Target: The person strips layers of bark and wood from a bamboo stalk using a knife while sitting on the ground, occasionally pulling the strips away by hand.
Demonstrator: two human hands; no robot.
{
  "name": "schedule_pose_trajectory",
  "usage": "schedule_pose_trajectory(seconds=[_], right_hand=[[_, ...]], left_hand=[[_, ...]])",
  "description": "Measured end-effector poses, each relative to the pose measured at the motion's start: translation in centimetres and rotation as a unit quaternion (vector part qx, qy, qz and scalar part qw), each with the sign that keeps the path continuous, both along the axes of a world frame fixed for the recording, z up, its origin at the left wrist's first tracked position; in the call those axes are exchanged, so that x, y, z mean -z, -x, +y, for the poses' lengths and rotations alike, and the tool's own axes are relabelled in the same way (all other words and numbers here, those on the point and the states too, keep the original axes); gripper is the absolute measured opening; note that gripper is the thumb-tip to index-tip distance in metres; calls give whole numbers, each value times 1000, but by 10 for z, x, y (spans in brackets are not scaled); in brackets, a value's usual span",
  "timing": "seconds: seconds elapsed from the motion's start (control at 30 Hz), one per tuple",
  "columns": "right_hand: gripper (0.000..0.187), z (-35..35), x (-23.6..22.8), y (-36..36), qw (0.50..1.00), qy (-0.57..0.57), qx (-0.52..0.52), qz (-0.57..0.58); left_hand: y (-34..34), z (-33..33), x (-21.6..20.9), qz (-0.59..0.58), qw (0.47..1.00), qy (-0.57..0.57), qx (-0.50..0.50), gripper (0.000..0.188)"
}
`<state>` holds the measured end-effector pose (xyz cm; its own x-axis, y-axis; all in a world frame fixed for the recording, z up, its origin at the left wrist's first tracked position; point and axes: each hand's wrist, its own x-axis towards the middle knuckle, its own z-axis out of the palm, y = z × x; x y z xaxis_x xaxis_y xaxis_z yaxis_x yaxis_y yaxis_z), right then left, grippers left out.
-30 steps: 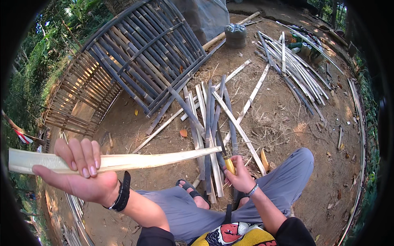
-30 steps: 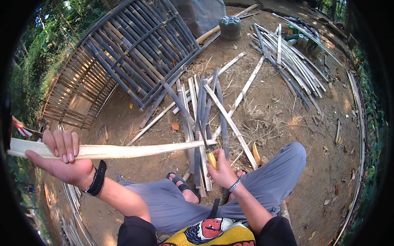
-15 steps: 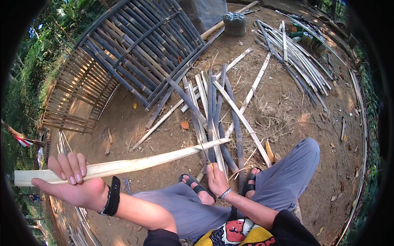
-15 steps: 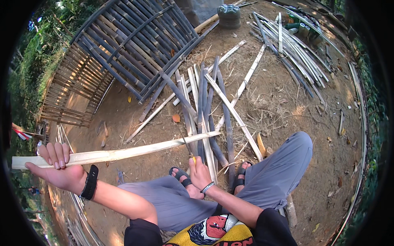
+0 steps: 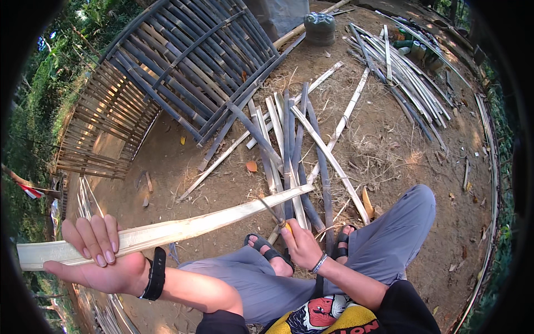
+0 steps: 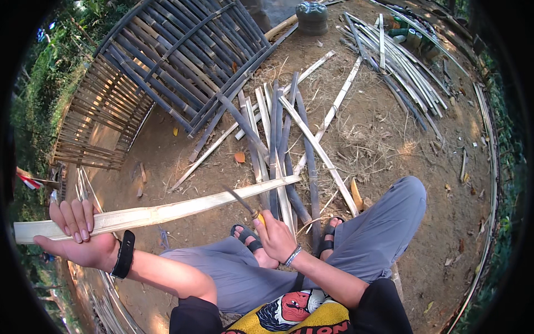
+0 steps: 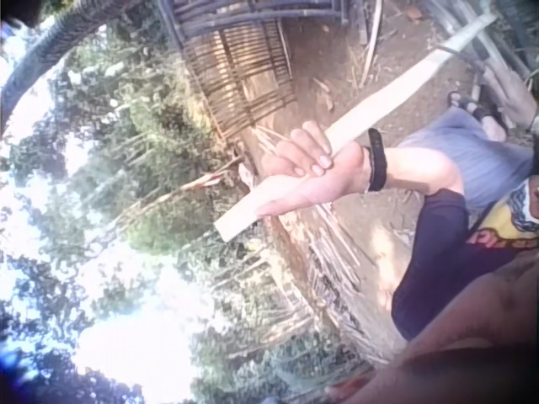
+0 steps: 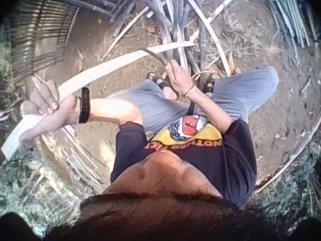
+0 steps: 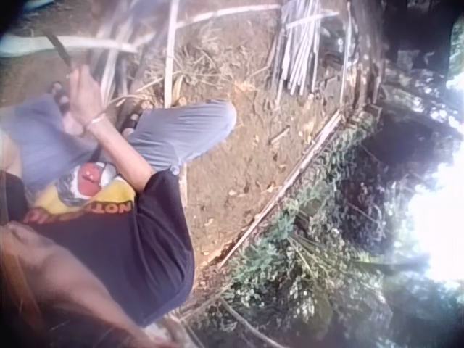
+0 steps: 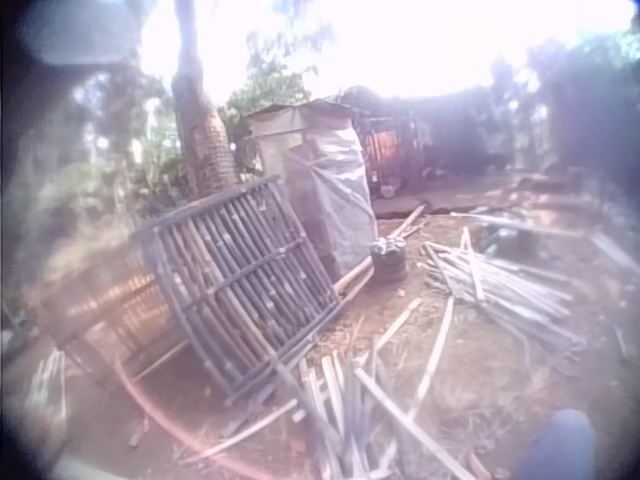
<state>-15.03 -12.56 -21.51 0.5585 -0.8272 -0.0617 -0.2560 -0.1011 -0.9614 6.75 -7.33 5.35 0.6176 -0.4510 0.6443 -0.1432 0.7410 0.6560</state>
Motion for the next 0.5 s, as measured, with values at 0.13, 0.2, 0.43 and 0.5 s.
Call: schedule_pose_trajectory(seconds=[0.13,0.2,0.43,0.5], right_hand=[[34,-17,72,7,979,-42,37,195],[35,-36,98,25,968,-56,55,236],[26,-3,4,-5,996,29,-35,78],[29,-13,25,-1,992,-4,-28,123]], left_hand=[[12,-2,-4,-12,1000,2,28,57],[12,-4,-5,-28,999,2,44,56],[16,0,-2,-26,999,15,28,56],[19,0,-2,-26,999,13,34,56]])
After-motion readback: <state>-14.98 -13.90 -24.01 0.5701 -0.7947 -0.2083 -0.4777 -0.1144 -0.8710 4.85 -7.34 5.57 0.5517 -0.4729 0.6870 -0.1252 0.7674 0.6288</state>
